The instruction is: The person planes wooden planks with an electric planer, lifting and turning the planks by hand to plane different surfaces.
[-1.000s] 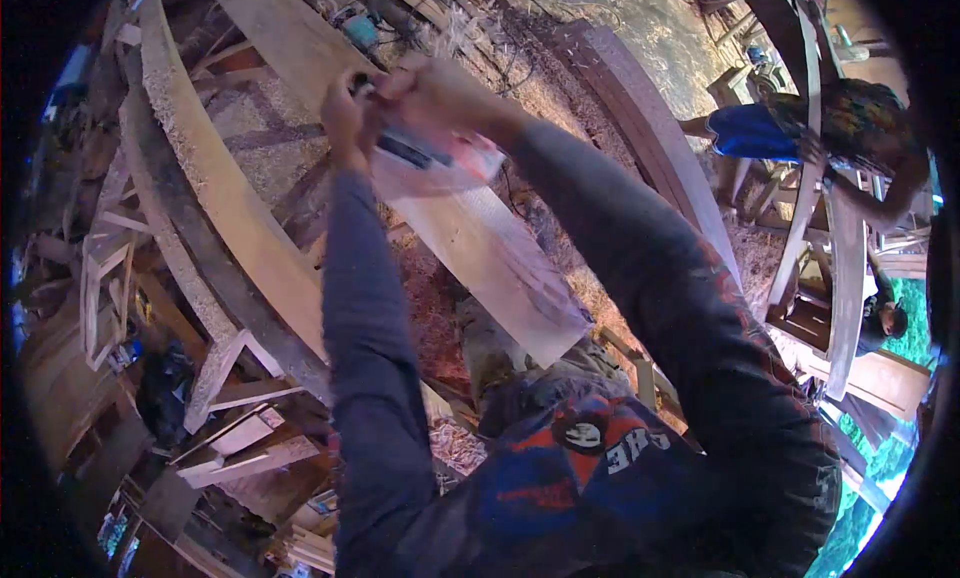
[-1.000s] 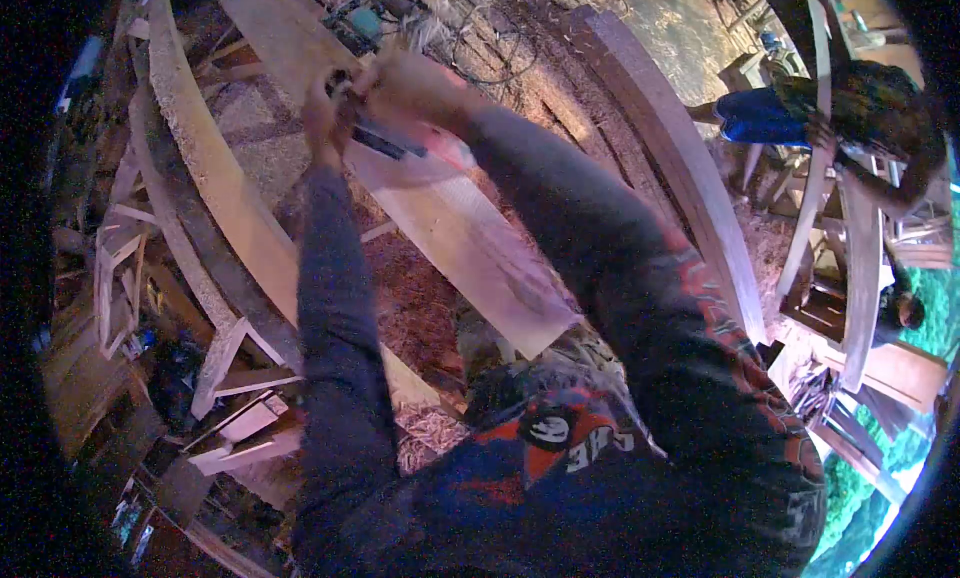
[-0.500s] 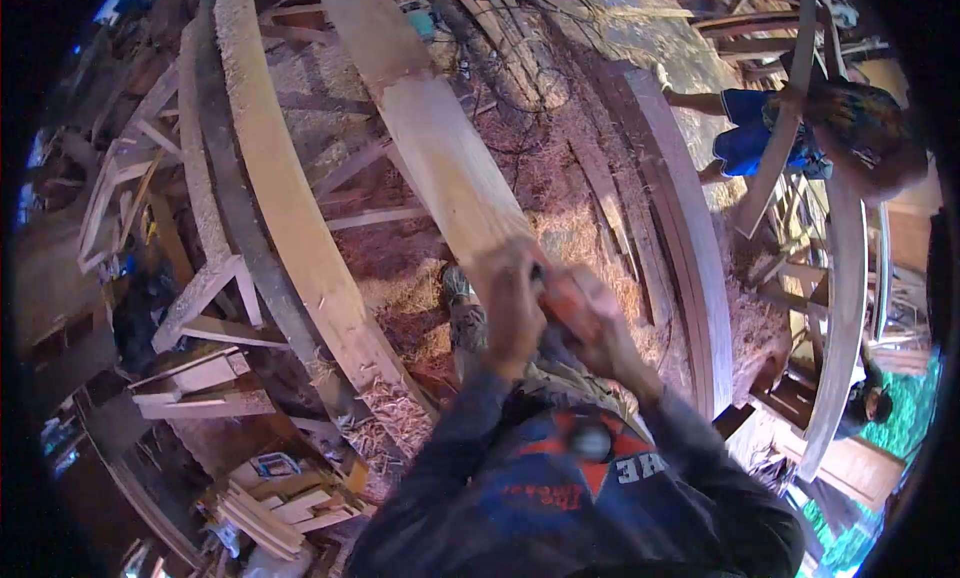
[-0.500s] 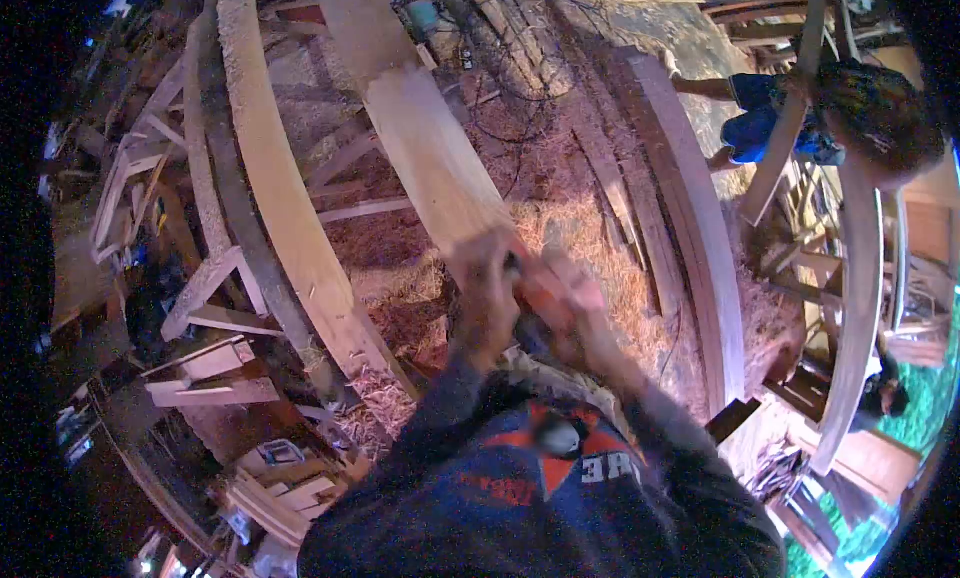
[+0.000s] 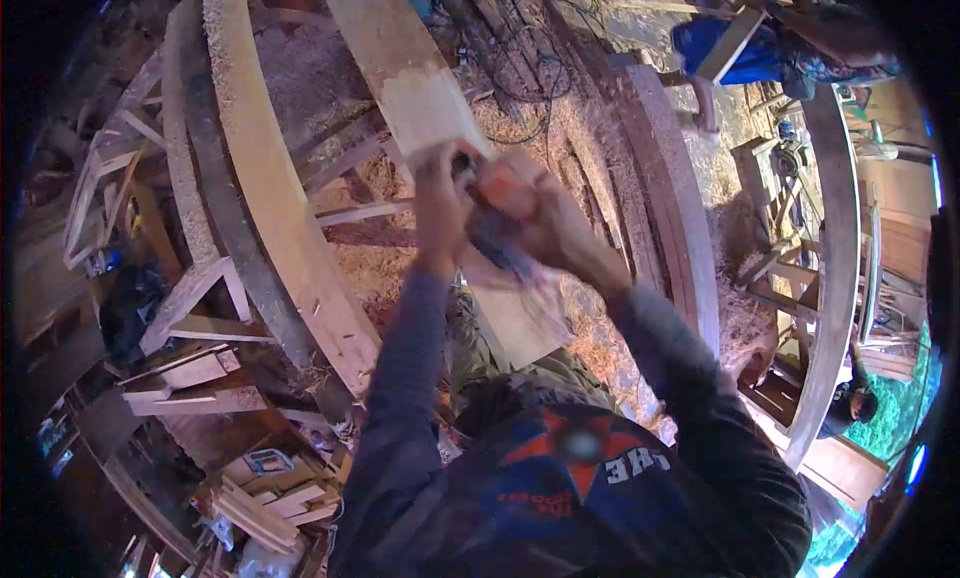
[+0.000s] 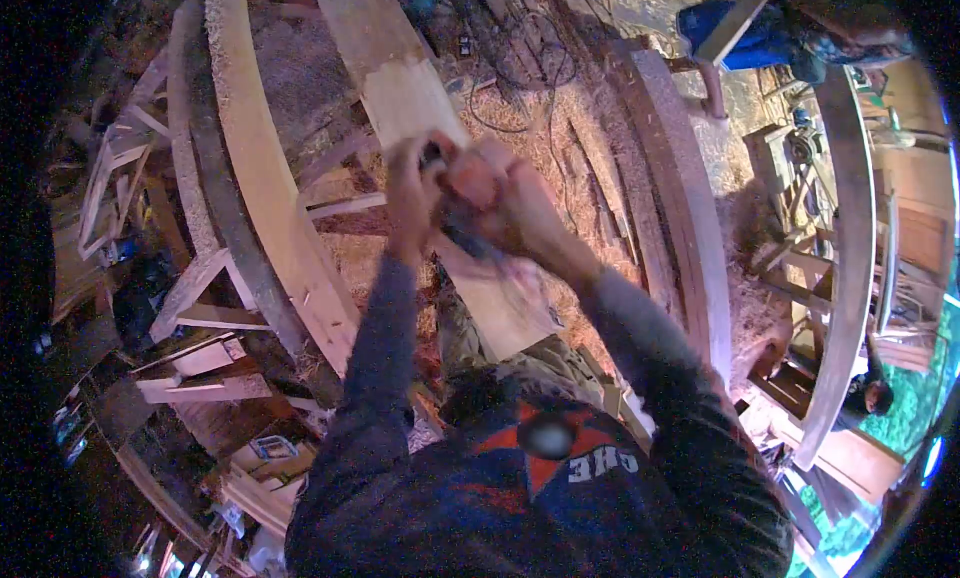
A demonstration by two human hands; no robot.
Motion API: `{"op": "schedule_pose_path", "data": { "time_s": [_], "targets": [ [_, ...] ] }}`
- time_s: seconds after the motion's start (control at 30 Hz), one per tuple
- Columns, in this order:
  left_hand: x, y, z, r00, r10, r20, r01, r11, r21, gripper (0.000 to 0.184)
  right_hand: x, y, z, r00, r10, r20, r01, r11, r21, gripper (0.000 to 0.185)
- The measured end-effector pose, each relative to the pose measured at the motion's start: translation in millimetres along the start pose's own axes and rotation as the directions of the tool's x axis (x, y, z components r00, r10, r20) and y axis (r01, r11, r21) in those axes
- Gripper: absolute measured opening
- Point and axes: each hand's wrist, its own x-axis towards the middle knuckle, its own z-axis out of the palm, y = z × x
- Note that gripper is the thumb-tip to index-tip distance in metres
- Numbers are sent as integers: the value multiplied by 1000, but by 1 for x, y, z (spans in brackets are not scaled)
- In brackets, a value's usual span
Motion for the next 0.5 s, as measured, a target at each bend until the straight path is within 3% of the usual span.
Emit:
{"op": "schedule_pose_path", "data": {
  "time_s": [0.03,0.1,0.17,0.23,0.33,0.43,0.47,0.5],
  "targets": [
    [30,-20,-4,999,36,-20,-36,999,21,44,38,20,8,1000,1,-18,0,1000,19,29],
    [101,-56,-13,980,192,-54,-198,963,-182,31,103,33,19,987,-161,-2,153,944,-292,23],
    [161,-103,-17,992,121,39,-117,989,-85,31,153,8,19,948,-291,132,312,758,-572,20],
    [211,-138,-20,980,-18,198,4,998,69,31,193,12,21,942,-286,176,334,754,-566,18],
    [203,-117,-24,994,34,108,-45,994,97,32,194,21,29,944,-192,270,317,762,-564,19],
    [131,-98,-8,994,90,67,-95,994,62,33,129,23,16,906,-263,332,421,648,-635,22],
    [91,-69,-10,967,-153,201,105,967,231,38,90,26,14,900,-286,329,435,635,-638,24],
    [38,-53,-3,985,-126,119,103,977,185,44,49,27,12,896,-303,324,443,616,-651,26]
  ]
}}
